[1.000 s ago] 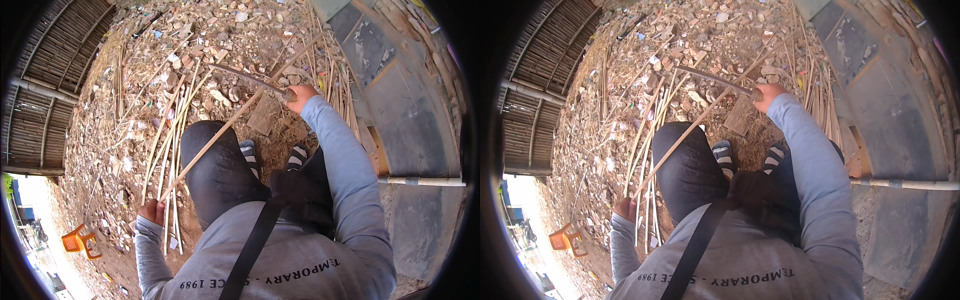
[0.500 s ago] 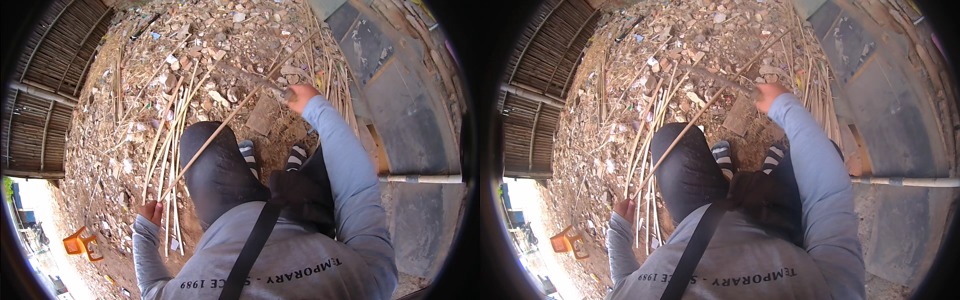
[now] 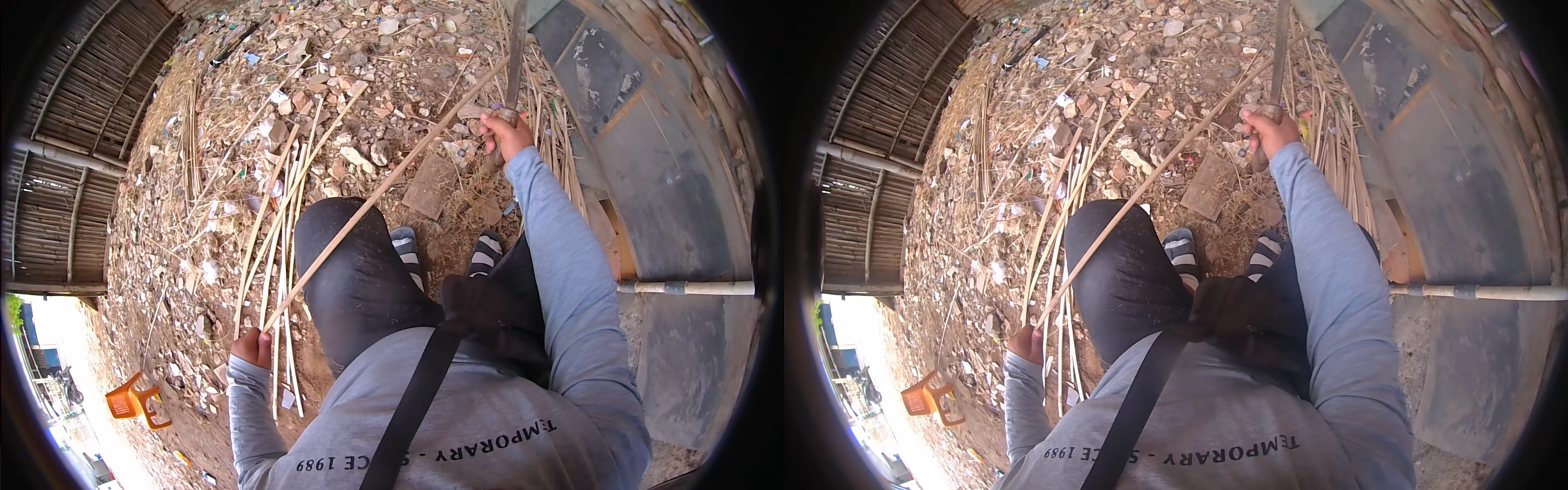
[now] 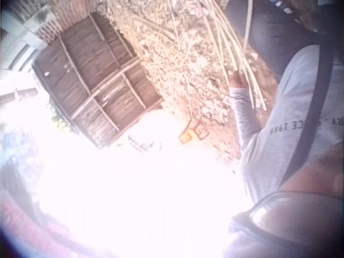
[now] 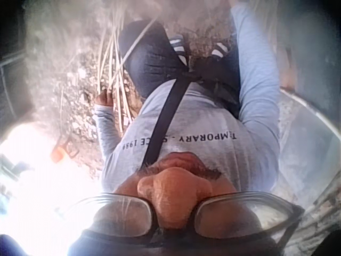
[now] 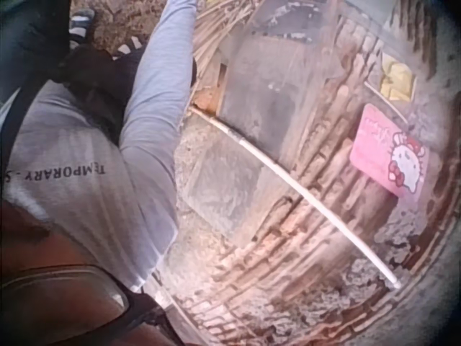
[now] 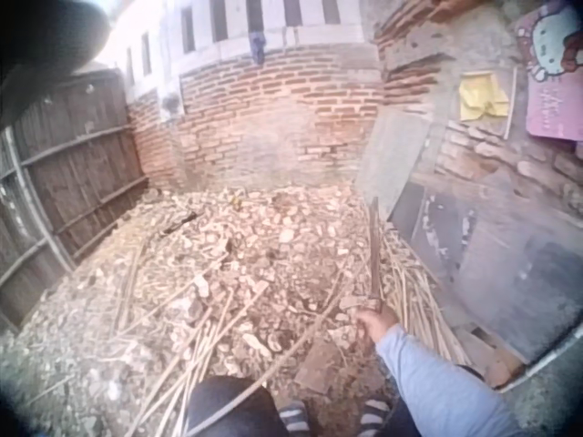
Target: The person shaves a long bamboo strip using a knife, repeatedly pulling the blade along the length of the material to smooth it while sitting on the ground.
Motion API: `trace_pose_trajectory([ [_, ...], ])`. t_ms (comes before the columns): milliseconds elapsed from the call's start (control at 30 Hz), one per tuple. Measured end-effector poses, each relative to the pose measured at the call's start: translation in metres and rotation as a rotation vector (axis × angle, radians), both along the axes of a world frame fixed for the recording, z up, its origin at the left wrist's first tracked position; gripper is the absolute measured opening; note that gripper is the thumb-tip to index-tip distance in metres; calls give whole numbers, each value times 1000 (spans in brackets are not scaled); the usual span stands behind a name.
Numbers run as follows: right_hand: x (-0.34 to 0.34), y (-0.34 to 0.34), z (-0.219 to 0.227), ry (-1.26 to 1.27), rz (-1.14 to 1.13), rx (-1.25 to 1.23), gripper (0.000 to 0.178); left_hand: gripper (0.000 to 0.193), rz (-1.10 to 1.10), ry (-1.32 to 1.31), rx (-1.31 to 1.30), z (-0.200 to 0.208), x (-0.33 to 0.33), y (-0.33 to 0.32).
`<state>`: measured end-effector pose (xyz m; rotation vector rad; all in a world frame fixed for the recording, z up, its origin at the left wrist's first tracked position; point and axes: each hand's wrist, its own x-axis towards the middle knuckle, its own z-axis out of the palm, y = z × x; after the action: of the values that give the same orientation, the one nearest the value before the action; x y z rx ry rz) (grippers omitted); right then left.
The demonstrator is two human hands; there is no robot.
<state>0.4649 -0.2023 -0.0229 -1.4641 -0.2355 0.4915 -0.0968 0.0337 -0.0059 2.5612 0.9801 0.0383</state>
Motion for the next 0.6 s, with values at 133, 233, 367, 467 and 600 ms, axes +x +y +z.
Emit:
trace_pose_trajectory([
  [133,-3,-5,14,-26,-117,105,19,48,16,-54,140,-13,0,-5],
  [233,-8,-5,23,-100,-145,-61,21,41,42,-80,272,-11,1,-7],
  [367,-6,-12,27,-207,-63,-105,27,42,13,-79,428,-11,2,-4],
  [467,0,-16,25,-223,111,-184,28,40,4,-143,504,-6,3,-6],
  [600,2,-20,20,-393,191,-430,37,38,-98,-201,680,-10,-1,3],
])
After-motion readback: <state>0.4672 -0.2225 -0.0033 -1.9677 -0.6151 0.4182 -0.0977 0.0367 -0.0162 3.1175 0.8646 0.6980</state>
